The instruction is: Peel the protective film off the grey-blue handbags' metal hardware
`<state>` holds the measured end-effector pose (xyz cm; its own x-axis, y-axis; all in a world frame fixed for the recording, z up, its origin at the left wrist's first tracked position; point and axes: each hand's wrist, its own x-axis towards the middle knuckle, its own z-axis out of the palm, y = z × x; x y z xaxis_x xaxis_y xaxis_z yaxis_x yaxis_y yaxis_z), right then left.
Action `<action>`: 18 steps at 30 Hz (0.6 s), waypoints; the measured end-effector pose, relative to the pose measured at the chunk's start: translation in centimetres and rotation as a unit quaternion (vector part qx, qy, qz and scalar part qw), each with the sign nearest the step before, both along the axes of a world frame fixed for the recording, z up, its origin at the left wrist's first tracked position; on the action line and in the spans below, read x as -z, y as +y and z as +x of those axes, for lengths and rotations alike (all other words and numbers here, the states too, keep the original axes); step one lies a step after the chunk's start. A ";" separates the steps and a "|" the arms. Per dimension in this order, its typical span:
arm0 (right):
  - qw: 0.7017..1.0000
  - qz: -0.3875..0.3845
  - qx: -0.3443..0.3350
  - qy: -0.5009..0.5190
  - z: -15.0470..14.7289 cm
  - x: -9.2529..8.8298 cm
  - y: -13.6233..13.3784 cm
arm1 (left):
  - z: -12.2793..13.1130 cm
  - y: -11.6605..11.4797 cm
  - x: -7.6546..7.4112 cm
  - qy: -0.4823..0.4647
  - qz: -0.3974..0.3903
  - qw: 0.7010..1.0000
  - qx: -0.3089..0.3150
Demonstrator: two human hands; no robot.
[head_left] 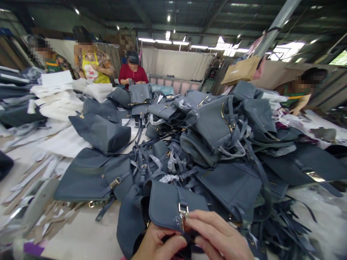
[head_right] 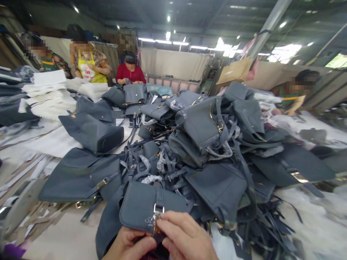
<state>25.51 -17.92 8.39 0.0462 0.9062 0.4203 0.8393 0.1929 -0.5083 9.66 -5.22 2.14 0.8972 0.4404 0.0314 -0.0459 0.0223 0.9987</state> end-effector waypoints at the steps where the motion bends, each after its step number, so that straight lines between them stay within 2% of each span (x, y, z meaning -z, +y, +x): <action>1: 1.000 0.005 -0.003 -0.017 -0.2 0.0 0.7 | 0.0 0.1 -0.3 -0.002 -0.001 1.000 0.004; 5: 0.998 -0.002 -0.008 -0.066 -0.7 -0.5 2.6 | -0.1 0.3 -1.7 0.021 -0.005 1.000 0.003; 7: 0.995 0.000 -0.022 -0.100 -0.7 -0.7 3.0 | -0.2 0.3 -1.9 0.019 0.000 1.000 -0.010; 11: 0.993 0.010 -0.005 -0.118 -0.5 -0.6 3.4 | 0.0 0.2 -1.1 0.004 0.001 1.000 -0.021; 15: 0.998 0.024 0.039 -0.039 0.2 -0.7 3.3 | 0.0 0.0 0.0 0.004 -0.002 1.000 -0.015; 18: 1.000 -0.015 0.014 -0.002 0.6 -1.1 3.5 | -0.2 -0.1 0.3 0.019 0.005 1.000 -0.012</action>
